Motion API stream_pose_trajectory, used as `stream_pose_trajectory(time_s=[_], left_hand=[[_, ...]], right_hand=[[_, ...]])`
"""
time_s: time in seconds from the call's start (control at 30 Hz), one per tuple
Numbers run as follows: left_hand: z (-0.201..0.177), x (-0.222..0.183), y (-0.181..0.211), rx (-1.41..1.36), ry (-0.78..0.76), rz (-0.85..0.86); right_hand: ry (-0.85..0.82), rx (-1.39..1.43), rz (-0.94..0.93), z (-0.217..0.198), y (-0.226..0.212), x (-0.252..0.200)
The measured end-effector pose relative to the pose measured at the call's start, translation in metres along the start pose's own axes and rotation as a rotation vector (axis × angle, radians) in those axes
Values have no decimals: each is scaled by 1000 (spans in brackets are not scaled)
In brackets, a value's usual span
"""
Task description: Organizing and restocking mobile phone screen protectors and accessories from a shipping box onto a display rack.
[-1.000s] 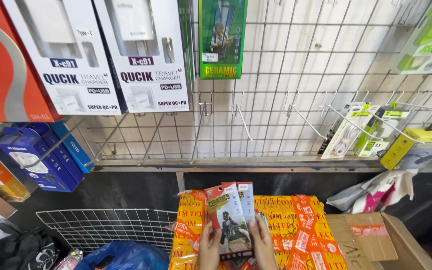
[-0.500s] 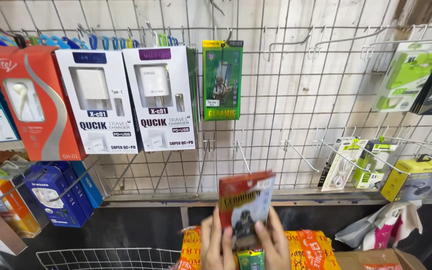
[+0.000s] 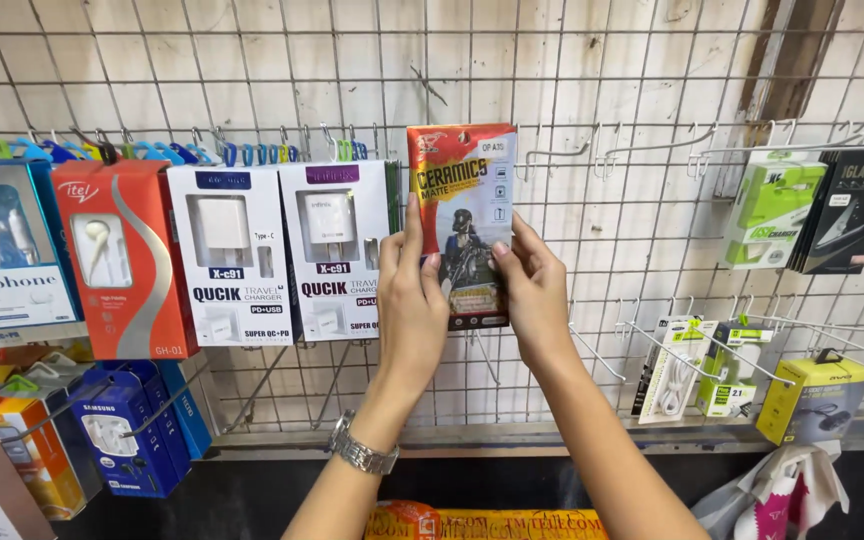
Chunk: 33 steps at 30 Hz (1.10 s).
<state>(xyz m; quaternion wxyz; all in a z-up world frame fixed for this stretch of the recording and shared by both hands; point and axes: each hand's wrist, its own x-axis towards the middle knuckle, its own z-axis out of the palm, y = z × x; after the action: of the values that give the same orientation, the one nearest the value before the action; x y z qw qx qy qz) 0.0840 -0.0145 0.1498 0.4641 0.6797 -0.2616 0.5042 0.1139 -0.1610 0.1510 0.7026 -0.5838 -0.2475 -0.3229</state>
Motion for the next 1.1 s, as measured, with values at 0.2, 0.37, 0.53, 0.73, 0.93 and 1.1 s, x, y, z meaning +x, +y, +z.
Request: stream_pose_trajectory(time_s=[0.2, 0.37, 0.53, 0.73, 0.93, 1.1], left_hand=[[-1, 14, 6, 52, -74, -107], [9, 8, 2, 176, -164, -193], [40, 10, -22, 346, -202, -102], [95, 13, -95, 263, -131, -98], [106, 23, -123, 242, -232, -253], [98, 24, -126, 231, -328, -395]], right_hand=[[6, -75, -6, 2, -3, 5], [7, -58, 13, 4, -4, 3], [71, -140, 9, -4, 58, 33], [204, -425, -151, 11, 85, 55], [219, -651, -312, 1, 140, 80], [25, -604, -328, 2, 135, 70]])
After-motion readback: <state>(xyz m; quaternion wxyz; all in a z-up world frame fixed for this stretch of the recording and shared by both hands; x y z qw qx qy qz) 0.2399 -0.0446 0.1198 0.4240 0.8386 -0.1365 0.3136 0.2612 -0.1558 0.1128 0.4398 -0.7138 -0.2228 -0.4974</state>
